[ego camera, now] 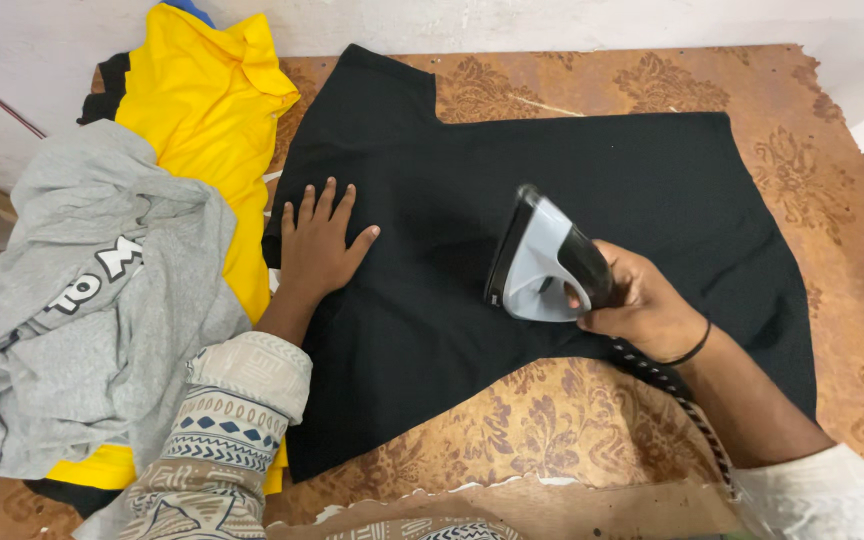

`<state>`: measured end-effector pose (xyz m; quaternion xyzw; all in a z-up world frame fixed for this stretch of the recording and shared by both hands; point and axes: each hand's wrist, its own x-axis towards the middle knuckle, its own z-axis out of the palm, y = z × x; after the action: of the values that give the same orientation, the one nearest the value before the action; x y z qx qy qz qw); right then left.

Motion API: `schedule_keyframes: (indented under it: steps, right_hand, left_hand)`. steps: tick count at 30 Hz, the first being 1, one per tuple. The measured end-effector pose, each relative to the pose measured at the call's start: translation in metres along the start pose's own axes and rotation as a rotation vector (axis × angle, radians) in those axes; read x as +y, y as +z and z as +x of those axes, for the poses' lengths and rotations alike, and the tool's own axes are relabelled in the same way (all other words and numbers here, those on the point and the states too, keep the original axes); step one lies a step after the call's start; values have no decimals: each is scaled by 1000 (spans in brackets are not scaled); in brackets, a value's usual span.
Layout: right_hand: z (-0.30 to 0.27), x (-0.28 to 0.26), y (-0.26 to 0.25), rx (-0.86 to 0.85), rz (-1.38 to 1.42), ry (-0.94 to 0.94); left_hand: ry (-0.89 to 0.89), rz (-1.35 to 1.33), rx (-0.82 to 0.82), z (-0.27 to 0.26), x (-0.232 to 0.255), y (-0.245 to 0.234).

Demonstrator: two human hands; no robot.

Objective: The person irons a black t-shirt on a patterned table. They smooth the fabric with one hand while moving a steam iron with the other across the shirt's surface, repeatedly adjusting the garment to cover different areas.

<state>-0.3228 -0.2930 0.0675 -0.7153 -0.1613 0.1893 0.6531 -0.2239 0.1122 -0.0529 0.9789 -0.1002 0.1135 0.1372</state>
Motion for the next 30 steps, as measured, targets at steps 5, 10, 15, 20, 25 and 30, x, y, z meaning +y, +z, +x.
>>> schedule_keyframes:
  steps: [5, 10, 15, 20, 25, 30]
  right_hand:
    - [-2, 33, 5, -179, 184, -7]
    - [-16, 59, -4, -284, 232, 48]
    - [-24, 75, -3, -525, 358, 127]
    - [-26, 68, 10, -679, 199, 118]
    - [-29, 49, 17, -645, 140, 264]
    - [-28, 36, 19, -656, 83, 251]
  left_hand:
    - [3, 46, -43, 7, -8, 5]
    - [24, 57, -18, 15, -17, 9]
    - [27, 50, -21, 26, -23, 9]
    - [68, 40, 2, 37, -28, 6]
    - [84, 86, 27, 34, -27, 6]
    - [77, 163, -8, 27, -22, 7]
